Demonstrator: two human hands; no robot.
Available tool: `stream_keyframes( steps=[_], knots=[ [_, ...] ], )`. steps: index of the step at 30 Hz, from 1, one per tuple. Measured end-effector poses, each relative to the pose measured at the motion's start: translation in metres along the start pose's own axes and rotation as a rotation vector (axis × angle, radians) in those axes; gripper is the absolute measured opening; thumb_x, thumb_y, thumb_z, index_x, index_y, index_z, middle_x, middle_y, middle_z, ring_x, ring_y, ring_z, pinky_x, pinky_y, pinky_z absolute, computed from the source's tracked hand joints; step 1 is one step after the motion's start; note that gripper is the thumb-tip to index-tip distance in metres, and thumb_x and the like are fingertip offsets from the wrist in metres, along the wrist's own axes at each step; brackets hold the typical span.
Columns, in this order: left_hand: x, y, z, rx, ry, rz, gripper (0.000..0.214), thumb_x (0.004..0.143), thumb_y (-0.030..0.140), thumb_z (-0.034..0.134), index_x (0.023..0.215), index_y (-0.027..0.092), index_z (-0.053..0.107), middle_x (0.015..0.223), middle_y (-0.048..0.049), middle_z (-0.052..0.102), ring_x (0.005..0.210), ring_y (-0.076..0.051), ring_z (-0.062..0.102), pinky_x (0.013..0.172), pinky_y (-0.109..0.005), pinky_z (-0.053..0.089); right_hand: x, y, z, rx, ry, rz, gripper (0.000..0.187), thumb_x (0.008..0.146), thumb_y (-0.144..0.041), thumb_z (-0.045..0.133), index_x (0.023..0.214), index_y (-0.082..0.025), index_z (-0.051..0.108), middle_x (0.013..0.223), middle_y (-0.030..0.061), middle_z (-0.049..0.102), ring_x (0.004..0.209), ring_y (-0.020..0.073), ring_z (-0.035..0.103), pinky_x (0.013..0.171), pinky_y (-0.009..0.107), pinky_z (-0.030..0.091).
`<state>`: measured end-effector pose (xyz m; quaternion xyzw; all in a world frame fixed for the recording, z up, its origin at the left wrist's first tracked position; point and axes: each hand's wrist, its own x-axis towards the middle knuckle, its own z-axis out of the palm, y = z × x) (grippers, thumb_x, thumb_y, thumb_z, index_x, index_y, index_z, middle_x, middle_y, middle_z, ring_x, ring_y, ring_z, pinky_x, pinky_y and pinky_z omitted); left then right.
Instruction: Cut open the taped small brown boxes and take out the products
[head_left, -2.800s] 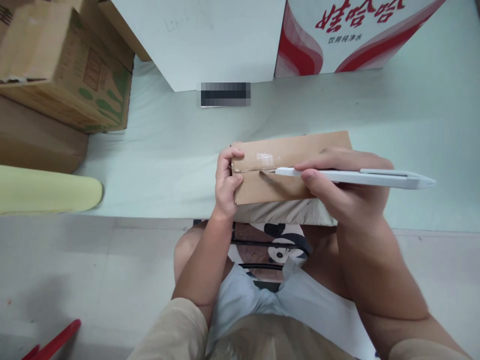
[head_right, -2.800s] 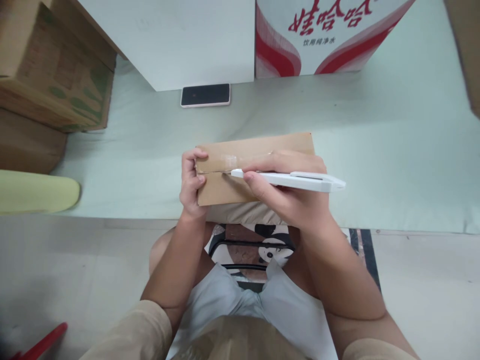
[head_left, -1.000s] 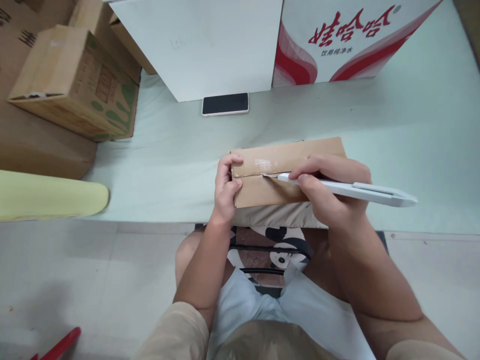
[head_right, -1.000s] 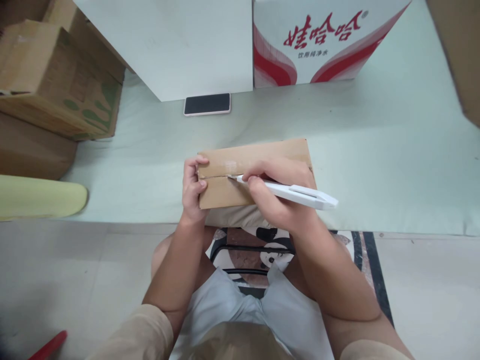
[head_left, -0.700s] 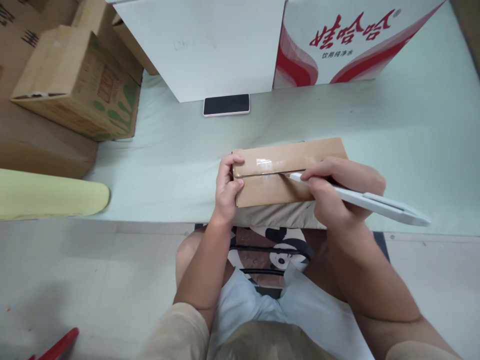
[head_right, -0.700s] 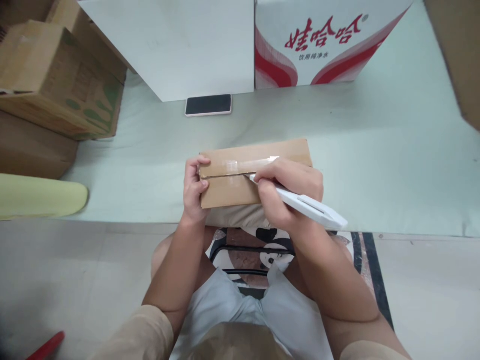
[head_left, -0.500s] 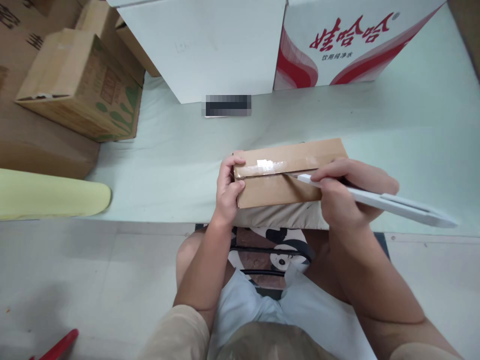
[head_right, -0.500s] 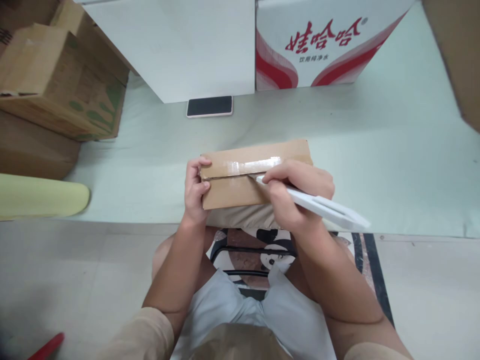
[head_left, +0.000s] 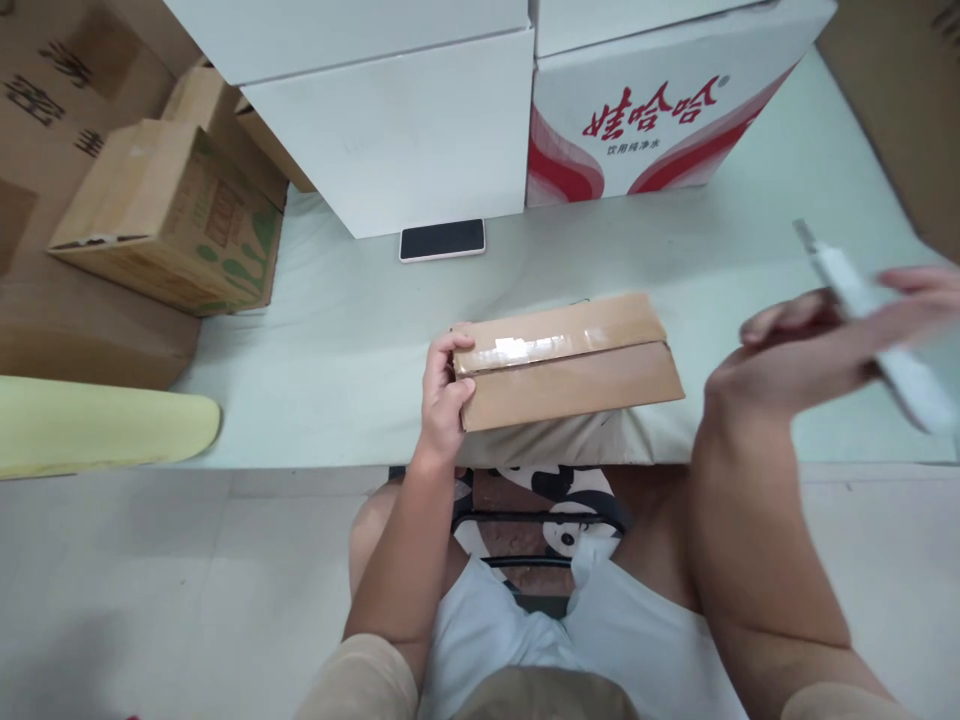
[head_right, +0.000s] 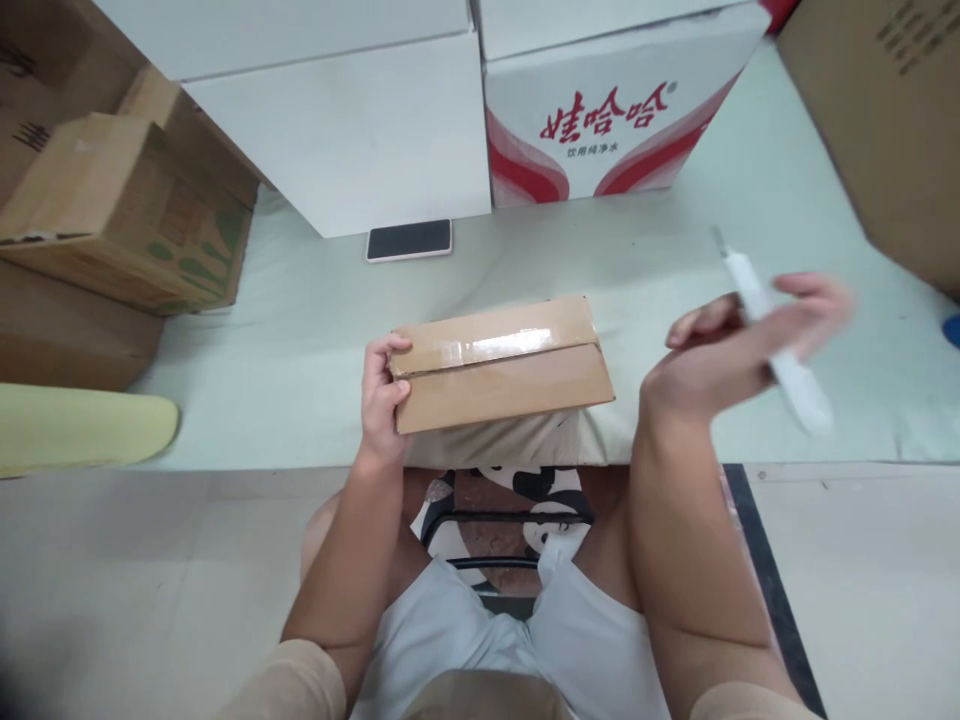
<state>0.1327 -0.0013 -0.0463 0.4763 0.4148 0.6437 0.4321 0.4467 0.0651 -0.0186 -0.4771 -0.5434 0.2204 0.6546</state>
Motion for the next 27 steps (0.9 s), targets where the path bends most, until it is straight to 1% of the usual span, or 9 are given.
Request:
stream_keyframes(
  steps=[1,2,3,6,11,14,17,20,27],
  knots=[
    [0.000,-0.001,0.000,-0.001,0.008,-0.003,0.046,0.073,0.054,0.077,0.110,0.029,0.065,0.123,-0.0029,0.065,0.111,-0.025,0.060,0.093,-0.035,0.050,-0.002,0.007,0.003,-0.112,0.183,0.020,0.034,0.102,-0.059,0.038,0.096,-0.028,0.049,0.073,-0.0026,0.041,0.051,0.0104,0.039,0.050,0.028,0.029],
    [-0.001,-0.001,-0.001,0.001,0.018,-0.008,0.046,0.073,0.053,0.077,0.110,0.029,0.066,0.122,-0.0023,0.065,0.109,-0.024,0.060,0.091,-0.034,0.049,-0.004,0.012,0.008,-0.263,0.210,0.084,0.026,0.098,-0.052,0.048,0.100,-0.027,0.051,0.077,-0.0019,0.048,0.056,0.0115,0.045,0.055,0.029,0.037],
    [-0.001,-0.002,-0.001,0.004,0.027,-0.012,0.046,0.073,0.052,0.078,0.110,0.029,0.066,0.120,-0.0018,0.065,0.106,-0.023,0.060,0.089,-0.033,0.049,-0.007,0.017,0.013,-0.409,0.159,0.162,0.023,0.092,-0.046,0.055,0.104,-0.026,0.055,0.082,-0.0004,0.056,0.061,0.0135,0.051,0.061,0.031,0.042],
    [-0.002,-0.001,-0.002,0.009,0.044,-0.019,0.044,0.072,0.049,0.077,0.110,0.029,0.067,0.118,-0.0013,0.066,0.102,-0.021,0.060,0.086,-0.031,0.048,-0.013,0.028,0.021,-0.662,-0.258,0.339,0.035,0.082,-0.034,0.059,0.115,-0.024,0.066,0.097,0.0066,0.071,0.082,0.0233,0.063,0.078,0.039,0.049],
    [-0.003,0.000,-0.003,0.010,0.013,-0.014,0.042,0.074,0.049,0.076,0.111,0.029,0.066,0.122,-0.0021,0.066,0.107,-0.023,0.061,0.088,-0.033,0.050,-0.013,0.039,0.017,-0.827,-0.434,0.333,0.046,0.082,-0.026,0.053,0.126,-0.023,0.069,0.121,0.0158,0.073,0.109,0.0349,0.064,0.092,0.049,0.050],
    [-0.003,-0.001,-0.004,0.025,0.010,0.003,0.045,0.076,0.052,0.077,0.113,0.030,0.065,0.123,-0.0025,0.065,0.109,-0.023,0.063,0.090,-0.034,0.052,-0.013,0.034,0.018,-0.661,-0.366,0.326,0.037,0.081,-0.028,0.056,0.116,-0.024,0.069,0.117,0.0132,0.071,0.105,0.0302,0.066,0.086,0.043,0.052],
    [-0.005,-0.004,-0.004,0.002,0.034,0.034,0.051,0.079,0.058,0.075,0.121,0.032,0.061,0.125,-0.0027,0.066,0.114,-0.024,0.065,0.096,-0.036,0.053,-0.016,0.022,0.021,-0.298,-0.312,0.336,0.016,0.082,-0.037,0.064,0.090,-0.024,0.062,0.089,0.0040,0.066,0.076,0.0186,0.059,0.065,0.031,0.046],
    [-0.007,-0.008,-0.003,-0.058,0.075,0.088,0.045,0.085,0.061,0.069,0.118,0.033,0.055,0.129,-0.0032,0.067,0.124,-0.025,0.064,0.103,-0.040,0.052,-0.018,0.008,0.023,-0.064,-0.325,0.285,0.024,0.087,-0.044,0.063,0.079,-0.024,0.055,0.070,-0.0021,0.053,0.060,0.0124,0.045,0.055,0.027,0.037],
    [-0.003,-0.011,-0.008,0.142,0.169,0.147,0.042,0.085,0.057,0.075,0.081,0.023,0.050,0.143,-0.0082,0.065,0.119,-0.025,0.066,0.092,-0.038,0.057,-0.014,-0.015,0.022,0.008,-0.333,-0.110,0.024,0.091,-0.046,0.071,0.078,-0.025,0.070,0.081,0.0026,0.065,0.076,0.0196,0.062,0.070,0.037,0.051]
  ],
)
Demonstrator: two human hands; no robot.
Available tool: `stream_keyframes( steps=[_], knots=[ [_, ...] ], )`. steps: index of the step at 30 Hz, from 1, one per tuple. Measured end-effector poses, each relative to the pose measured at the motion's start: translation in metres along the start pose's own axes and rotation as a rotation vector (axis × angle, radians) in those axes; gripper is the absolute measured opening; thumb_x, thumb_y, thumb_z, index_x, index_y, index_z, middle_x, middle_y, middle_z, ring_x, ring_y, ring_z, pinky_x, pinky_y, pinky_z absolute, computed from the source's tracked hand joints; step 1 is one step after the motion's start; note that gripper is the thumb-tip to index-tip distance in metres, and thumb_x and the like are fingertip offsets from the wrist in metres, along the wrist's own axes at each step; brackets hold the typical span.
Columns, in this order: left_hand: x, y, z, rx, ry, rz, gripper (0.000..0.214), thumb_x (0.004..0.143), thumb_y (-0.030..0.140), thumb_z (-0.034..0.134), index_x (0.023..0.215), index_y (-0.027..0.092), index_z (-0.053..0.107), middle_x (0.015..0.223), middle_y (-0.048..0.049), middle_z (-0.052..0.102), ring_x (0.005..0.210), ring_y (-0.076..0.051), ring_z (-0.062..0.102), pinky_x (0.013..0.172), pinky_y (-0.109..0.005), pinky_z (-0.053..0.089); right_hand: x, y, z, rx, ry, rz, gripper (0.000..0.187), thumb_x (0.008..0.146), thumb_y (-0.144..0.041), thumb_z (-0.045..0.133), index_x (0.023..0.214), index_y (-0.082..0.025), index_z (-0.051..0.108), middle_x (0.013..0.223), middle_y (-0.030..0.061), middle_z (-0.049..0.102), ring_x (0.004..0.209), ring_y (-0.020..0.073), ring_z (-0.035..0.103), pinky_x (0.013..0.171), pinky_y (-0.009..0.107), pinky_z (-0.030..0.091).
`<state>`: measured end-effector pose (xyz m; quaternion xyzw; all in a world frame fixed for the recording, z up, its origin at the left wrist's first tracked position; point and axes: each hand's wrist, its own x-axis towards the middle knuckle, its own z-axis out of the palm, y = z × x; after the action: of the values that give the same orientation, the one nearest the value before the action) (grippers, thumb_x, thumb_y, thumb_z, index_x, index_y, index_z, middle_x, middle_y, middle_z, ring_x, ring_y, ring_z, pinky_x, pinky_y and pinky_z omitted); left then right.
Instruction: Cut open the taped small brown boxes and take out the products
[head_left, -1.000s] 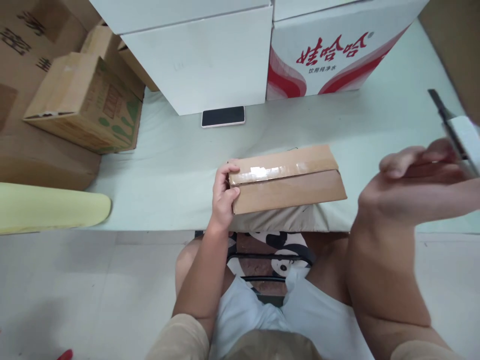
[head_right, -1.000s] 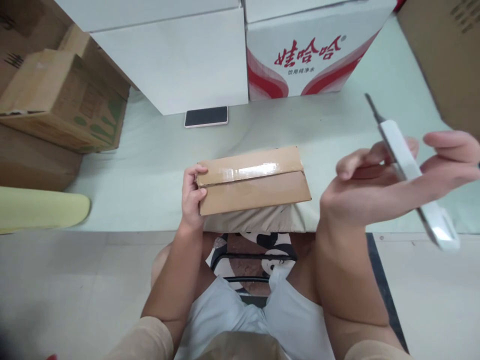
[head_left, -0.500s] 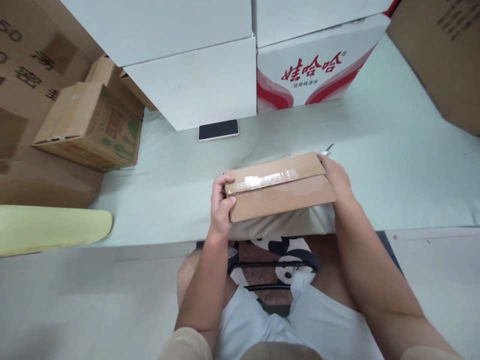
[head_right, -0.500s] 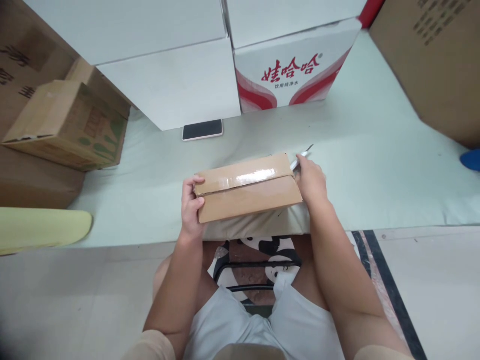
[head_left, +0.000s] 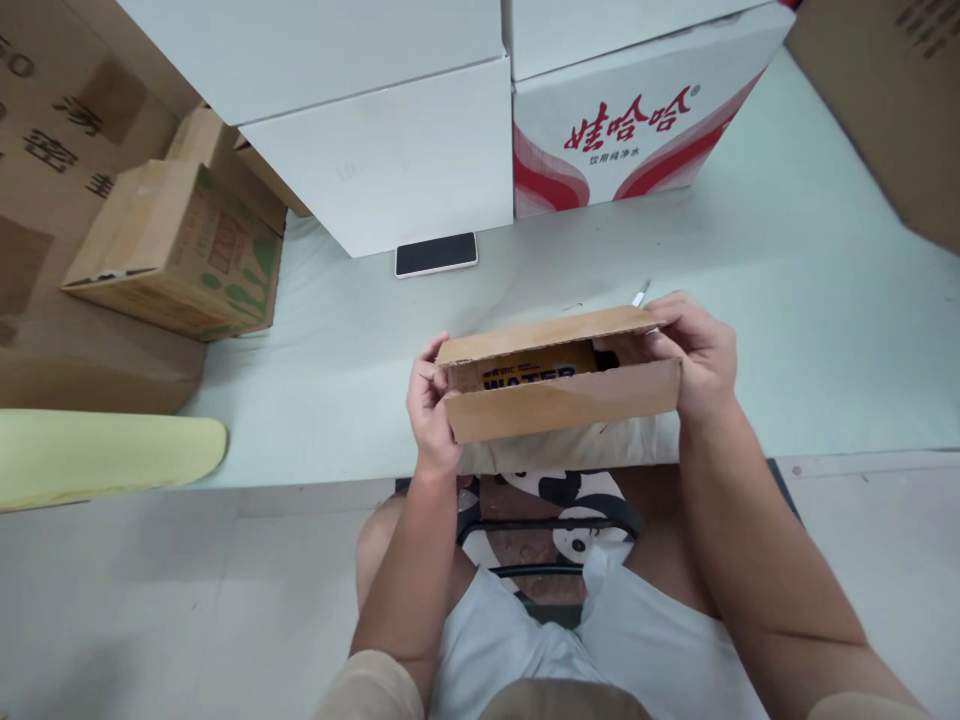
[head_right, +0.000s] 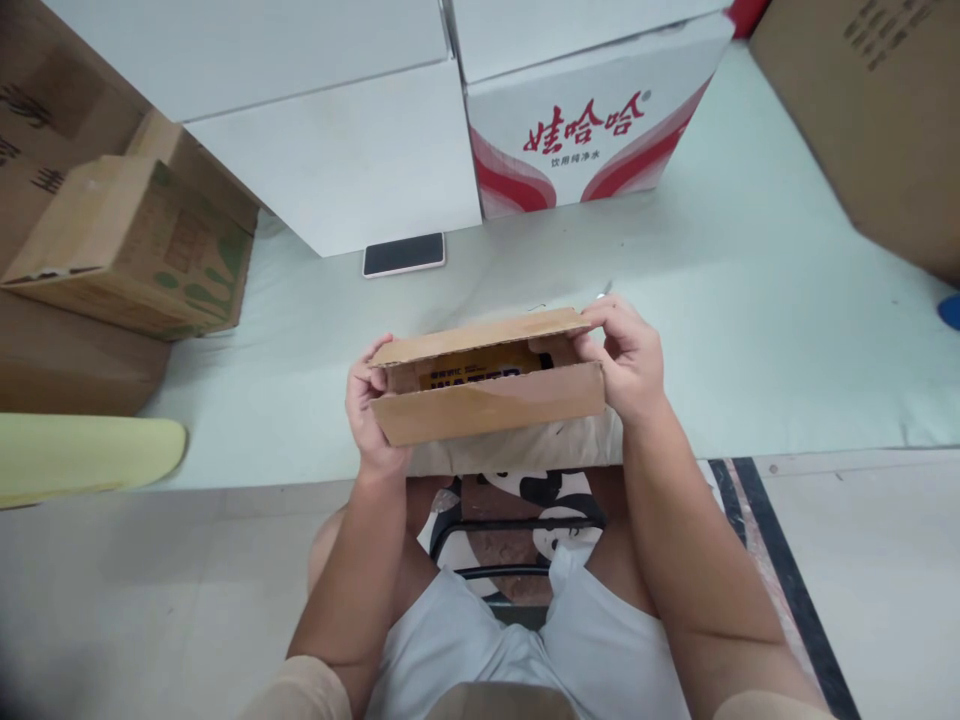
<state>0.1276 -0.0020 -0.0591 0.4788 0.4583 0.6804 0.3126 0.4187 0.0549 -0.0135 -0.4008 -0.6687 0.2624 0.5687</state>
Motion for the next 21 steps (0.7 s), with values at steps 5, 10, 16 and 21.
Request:
stream_keyframes(
  steps=[5,10,16,21],
  knots=[
    [0.013,0.015,-0.009,0.127,-0.123,0.095,0.037,0.088,0.059,0.074,0.077,0.023,0.071,0.142,-0.0063,0.064,0.132,-0.029,0.063,0.106,-0.046,0.057,0.001,-0.009,0.002,0.018,-0.020,-0.061,0.019,0.084,-0.045,0.084,0.092,-0.028,0.078,0.084,0.0030,0.073,0.080,0.0216,0.068,0.073,0.039,0.056],
    [0.024,0.033,-0.016,0.106,-0.330,0.028,0.069,0.097,0.079,0.039,0.083,0.026,0.081,0.155,-0.0042,0.053,0.135,-0.030,0.060,0.120,-0.049,0.054,-0.001,-0.008,0.002,0.183,-0.239,-0.019,0.058,0.082,-0.065,0.080,0.132,-0.036,0.071,0.134,0.0072,0.072,0.126,0.0316,0.067,0.106,0.049,0.056],
    [0.028,0.031,-0.026,0.086,-0.390,0.007,0.087,0.095,0.084,0.019,0.069,0.024,0.077,0.159,-0.0044,0.049,0.133,-0.032,0.057,0.124,-0.053,0.050,0.002,-0.023,0.002,-0.085,-0.658,-0.091,0.051,0.095,-0.071,0.060,0.119,-0.033,0.083,0.154,0.0086,0.061,0.142,0.0359,0.054,0.122,0.055,0.041],
    [0.024,0.033,-0.026,0.029,-0.272,0.041,0.084,0.097,0.083,0.019,0.063,0.023,0.066,0.153,-0.0034,0.055,0.118,-0.026,0.059,0.120,-0.050,0.049,0.000,-0.027,0.010,-0.086,-0.600,-0.128,0.051,0.105,-0.059,0.045,0.097,-0.029,0.085,0.147,0.0088,0.064,0.133,0.0352,0.058,0.119,0.058,0.039]
  ],
)
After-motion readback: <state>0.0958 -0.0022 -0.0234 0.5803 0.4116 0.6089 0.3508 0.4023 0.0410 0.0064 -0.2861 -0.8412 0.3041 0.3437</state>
